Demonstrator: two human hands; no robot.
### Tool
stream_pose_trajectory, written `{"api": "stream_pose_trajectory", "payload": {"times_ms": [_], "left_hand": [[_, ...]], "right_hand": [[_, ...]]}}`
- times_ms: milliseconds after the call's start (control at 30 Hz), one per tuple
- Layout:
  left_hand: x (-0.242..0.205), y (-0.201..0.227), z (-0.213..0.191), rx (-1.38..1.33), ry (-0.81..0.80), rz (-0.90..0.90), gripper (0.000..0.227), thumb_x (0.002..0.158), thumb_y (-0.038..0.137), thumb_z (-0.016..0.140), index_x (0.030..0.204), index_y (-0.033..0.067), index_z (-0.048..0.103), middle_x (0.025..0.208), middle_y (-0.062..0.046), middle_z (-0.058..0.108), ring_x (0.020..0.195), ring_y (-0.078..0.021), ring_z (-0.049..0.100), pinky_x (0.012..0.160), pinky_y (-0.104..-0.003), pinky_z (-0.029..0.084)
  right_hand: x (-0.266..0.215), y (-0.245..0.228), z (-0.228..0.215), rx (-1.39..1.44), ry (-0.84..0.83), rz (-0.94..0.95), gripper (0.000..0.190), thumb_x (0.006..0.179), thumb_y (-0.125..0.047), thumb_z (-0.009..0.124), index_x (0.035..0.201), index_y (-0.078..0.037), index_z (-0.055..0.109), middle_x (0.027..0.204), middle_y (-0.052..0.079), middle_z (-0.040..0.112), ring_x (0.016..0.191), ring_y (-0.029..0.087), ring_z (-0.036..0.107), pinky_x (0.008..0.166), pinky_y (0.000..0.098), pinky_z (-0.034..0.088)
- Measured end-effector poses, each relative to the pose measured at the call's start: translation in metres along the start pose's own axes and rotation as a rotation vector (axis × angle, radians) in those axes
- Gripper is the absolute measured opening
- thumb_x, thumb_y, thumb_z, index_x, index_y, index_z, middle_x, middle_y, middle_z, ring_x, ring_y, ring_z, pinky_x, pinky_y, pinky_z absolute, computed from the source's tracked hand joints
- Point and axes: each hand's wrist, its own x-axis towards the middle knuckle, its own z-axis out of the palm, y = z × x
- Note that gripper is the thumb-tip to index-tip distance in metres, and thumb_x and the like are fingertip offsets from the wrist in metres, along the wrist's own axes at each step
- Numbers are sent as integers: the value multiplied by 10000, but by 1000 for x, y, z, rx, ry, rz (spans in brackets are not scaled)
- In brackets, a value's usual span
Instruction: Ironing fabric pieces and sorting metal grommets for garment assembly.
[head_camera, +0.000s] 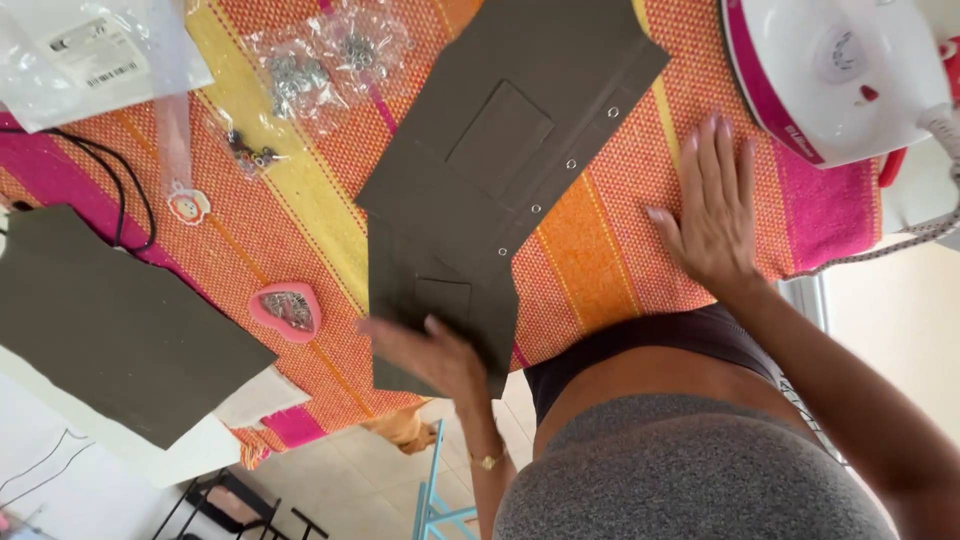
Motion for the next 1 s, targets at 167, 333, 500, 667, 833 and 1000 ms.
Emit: {"api": "stream_pose_trajectory", "payload": {"times_ms": [167,333,500,667,833,1000], "left_hand": [[-16,-37,6,87,138,18,720,1204,229,458,1753,-37,77,1799,-335,62,1645,-541,96,1354,-589,97],[-13,-51,22,-79,242,289,741,1084,220,672,1671,-77,332,1724,-354,292,1594,-564,258,1328,-628,208],[3,5,21,-204,14,803,490,1043,120,710,1524,53,641,1670,-216,506,1590,-479,370,1329,-633,246],[39,55,3,-180,61,1001,377,1121,-18,558,1450,78,715,1437,-118,739,1399,-309,660,1263,-516,450],[53,78,-24,-412,168,851,249,998,-48,754,1195,86,828,1126,-57,835,1094,-260,798,1087,-465,622],[56,111,-132,-754,108,587,218,884,-86,852,1060,42,845,1015,-142,847,927,-283,841,895,-420,681]], "right_hand": [[-58,31,10,24,87,-53,910,1154,-612,315,1717,102,316,1785,335,248,1642,502,165,1304,685,77],[-44,18,-15,170,186,-98,720,1130,-322,562,1686,107,404,1762,309,330,1620,492,267,1306,636,204],[19,15,-34,211,268,-277,484,1067,-60,718,1522,94,656,1614,264,598,1513,480,528,1268,566,429],[94,12,-8,52,466,-585,387,1181,-166,550,1471,1,745,1522,220,706,1446,410,621,1265,532,423],[97,-7,-30,37,445,-573,413,1077,-81,644,1477,-49,741,1561,125,698,1532,336,555,1350,528,253],[72,-10,-52,253,400,-502,187,1054,-213,807,1231,-161,839,1158,50,847,1118,254,805,1252,458,464]]}}
